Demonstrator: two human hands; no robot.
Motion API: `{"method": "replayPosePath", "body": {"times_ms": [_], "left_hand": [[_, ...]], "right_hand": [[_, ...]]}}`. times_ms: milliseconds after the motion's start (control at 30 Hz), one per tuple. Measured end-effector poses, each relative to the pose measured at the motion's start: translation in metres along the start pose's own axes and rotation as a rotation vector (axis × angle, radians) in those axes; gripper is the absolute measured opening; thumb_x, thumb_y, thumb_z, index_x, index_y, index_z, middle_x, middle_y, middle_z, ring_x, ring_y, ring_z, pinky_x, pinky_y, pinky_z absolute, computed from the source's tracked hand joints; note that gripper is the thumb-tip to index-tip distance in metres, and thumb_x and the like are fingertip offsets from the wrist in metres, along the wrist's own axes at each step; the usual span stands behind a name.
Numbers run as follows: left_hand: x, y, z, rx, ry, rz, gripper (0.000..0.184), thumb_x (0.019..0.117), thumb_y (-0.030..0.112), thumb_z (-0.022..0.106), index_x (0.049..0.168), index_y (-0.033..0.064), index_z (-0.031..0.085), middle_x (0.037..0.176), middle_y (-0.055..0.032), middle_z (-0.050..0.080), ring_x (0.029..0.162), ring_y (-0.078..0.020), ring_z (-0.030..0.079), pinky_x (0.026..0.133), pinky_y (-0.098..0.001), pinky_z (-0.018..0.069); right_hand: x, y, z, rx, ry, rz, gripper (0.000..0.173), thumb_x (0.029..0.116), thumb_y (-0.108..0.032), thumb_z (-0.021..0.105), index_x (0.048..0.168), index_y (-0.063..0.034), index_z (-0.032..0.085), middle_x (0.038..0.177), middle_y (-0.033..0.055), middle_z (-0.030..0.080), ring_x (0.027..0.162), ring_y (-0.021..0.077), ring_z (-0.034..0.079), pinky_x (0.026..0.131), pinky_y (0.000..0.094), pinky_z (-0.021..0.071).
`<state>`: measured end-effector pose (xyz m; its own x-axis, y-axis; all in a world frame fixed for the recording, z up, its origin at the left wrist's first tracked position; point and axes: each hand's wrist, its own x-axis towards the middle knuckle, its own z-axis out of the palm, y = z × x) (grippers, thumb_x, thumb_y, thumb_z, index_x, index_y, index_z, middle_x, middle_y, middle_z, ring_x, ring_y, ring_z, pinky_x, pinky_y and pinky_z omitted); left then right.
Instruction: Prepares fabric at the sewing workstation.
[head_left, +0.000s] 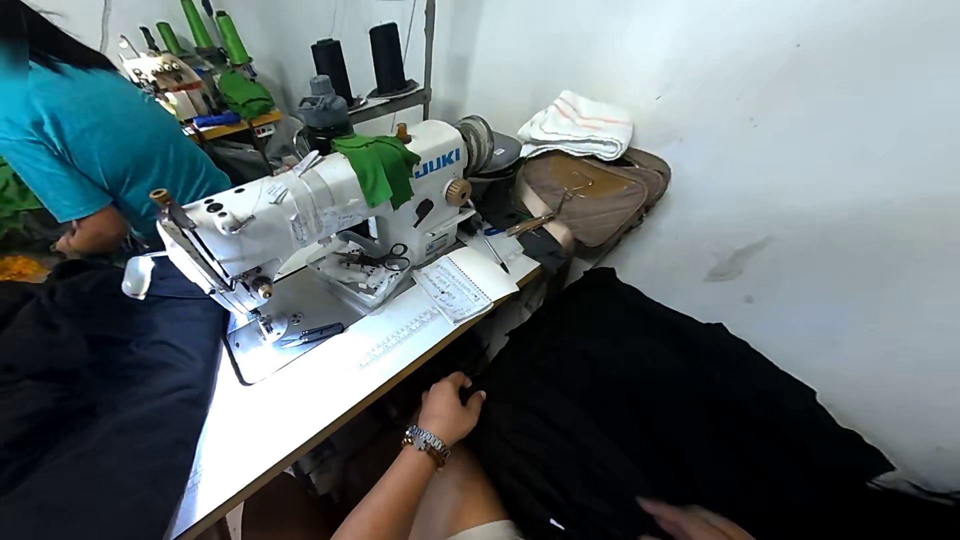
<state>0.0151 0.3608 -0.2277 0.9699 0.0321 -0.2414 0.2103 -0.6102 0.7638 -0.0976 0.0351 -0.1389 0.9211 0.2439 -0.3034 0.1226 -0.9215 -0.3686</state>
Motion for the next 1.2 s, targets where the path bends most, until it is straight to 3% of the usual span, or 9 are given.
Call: {"method": "replayPosePath", "body": {"times_ms": [167, 267, 367, 467, 633, 800, 967, 1133, 1200], "left_hand": [[-0.006, 0.031, -0.004, -0.218, 0.034, 0.019, 0.03, 0.0959, 0.032, 0.071, 0.112, 0.007, 0.069, 0.102, -0.0117, 0.073, 0.096, -0.0231, 0.071, 0.089, -0.0469, 0.0579], [-0.003, 0.033, -0.001, -0.419, 0.097, 0.069, 0.025, 0.0967, 0.023, 0.069, 0.113, 0.0045, 0.067, 0.093, -0.0081, 0.07, 0.084, -0.0169, 0.069, 0.08, -0.0382, 0.0591], [0.003, 0.011, 0.001, -0.375, 0.053, 0.098, 0.046, 0.1035, 0.033, 0.059, 0.143, 0.0107, 0.052, 0.117, -0.009, 0.072, 0.108, -0.0196, 0.069, 0.097, -0.043, 0.0561], [0.003, -0.019, 0.011, 0.065, -0.15, 0.003, 0.062, 0.102, 0.045, 0.056, 0.155, 0.0171, 0.044, 0.153, -0.0108, 0.053, 0.143, -0.0315, 0.047, 0.117, -0.059, 0.0378], [-0.005, -0.032, 0.021, 0.19, -0.227, -0.04, 0.051, 0.0953, 0.038, 0.068, 0.142, 0.0198, 0.059, 0.143, -0.0069, 0.062, 0.134, -0.0258, 0.057, 0.114, -0.0543, 0.0422], [-0.002, -0.032, 0.015, -0.023, -0.115, -0.02, 0.029, 0.0953, 0.024, 0.07, 0.123, 0.0164, 0.071, 0.127, -0.0062, 0.07, 0.119, -0.021, 0.066, 0.105, -0.0469, 0.0518], [-0.008, -0.024, 0.008, -0.387, 0.045, 0.016, 0.016, 0.0908, 0.006, 0.073, 0.106, 0.009, 0.075, 0.115, -0.0074, 0.071, 0.104, -0.0166, 0.068, 0.093, -0.0381, 0.0568], [-0.008, -0.013, 0.002, -0.64, 0.04, -0.063, 0.023, 0.0925, 0.005, 0.072, 0.116, 0.0071, 0.07, 0.101, -0.01, 0.066, 0.082, -0.0189, 0.066, 0.073, -0.0379, 0.0582], [-0.011, -0.004, -0.003, -0.686, 0.023, -0.062, 0.028, 0.0937, 0.004, 0.07, 0.121, 0.0075, 0.067, 0.101, -0.0102, 0.067, 0.077, -0.0179, 0.064, 0.068, -0.0363, 0.0565]], "right_hand": [[0.123, -0.09, 0.059, 0.221, 0.324, -0.228, 0.111, 0.0759, -0.053, 0.086, 0.161, -0.0082, 0.03, 0.135, 0.0237, 0.059, 0.113, 0.0379, 0.064, 0.093, 0.056, 0.0561], [0.173, -0.119, 0.074, 0.205, 0.339, -0.234, 0.075, 0.089, -0.014, 0.073, 0.156, -0.01, 0.04, 0.132, 0.021, 0.064, 0.116, 0.0383, 0.066, 0.099, 0.0574, 0.0542], [0.186, -0.116, 0.055, 0.412, 0.375, -0.183, 0.031, 0.1031, -0.008, 0.053, 0.13, -0.0065, 0.068, 0.119, 0.0168, 0.072, 0.111, 0.033, 0.07, 0.099, 0.056, 0.054], [0.175, -0.101, 0.022, 0.628, 0.511, -0.124, 0.027, 0.1052, -0.01, 0.054, 0.126, -0.0009, 0.069, 0.124, 0.018, 0.07, 0.114, 0.0305, 0.067, 0.099, 0.054, 0.0517], [0.158, -0.091, -0.002, 0.715, 0.709, -0.098, 0.042, 0.1058, -0.015, 0.053, 0.147, -0.0053, 0.048, 0.149, 0.0184, 0.052, 0.117, 0.0272, 0.062, 0.096, 0.0472, 0.0519], [0.162, -0.097, 0.003, 0.574, 0.637, -0.202, 0.037, 0.1058, -0.004, 0.045, 0.142, -0.0038, 0.055, 0.145, 0.0166, 0.056, 0.127, 0.0304, 0.059, 0.104, 0.0517, 0.0487], [0.161, -0.109, 0.008, 0.418, 0.429, -0.199, 0.028, 0.1052, 0.002, 0.046, 0.115, -0.0027, 0.072, 0.111, 0.015, 0.072, 0.097, 0.0281, 0.068, 0.085, 0.0497, 0.0542], [0.165, -0.117, 0.016, 0.369, 0.162, -0.247, 0.018, 0.0991, -0.016, 0.069, 0.114, -0.0057, 0.073, 0.117, 0.012, 0.071, 0.109, 0.0248, 0.068, 0.096, 0.0487, 0.0546], [0.165, -0.124, 0.026, 0.345, 0.079, -0.233, 0.045, 0.0858, -0.03, 0.085, 0.12, -0.0049, 0.069, 0.122, 0.015, 0.068, 0.114, 0.0279, 0.065, 0.099, 0.0506, 0.0531]]}}
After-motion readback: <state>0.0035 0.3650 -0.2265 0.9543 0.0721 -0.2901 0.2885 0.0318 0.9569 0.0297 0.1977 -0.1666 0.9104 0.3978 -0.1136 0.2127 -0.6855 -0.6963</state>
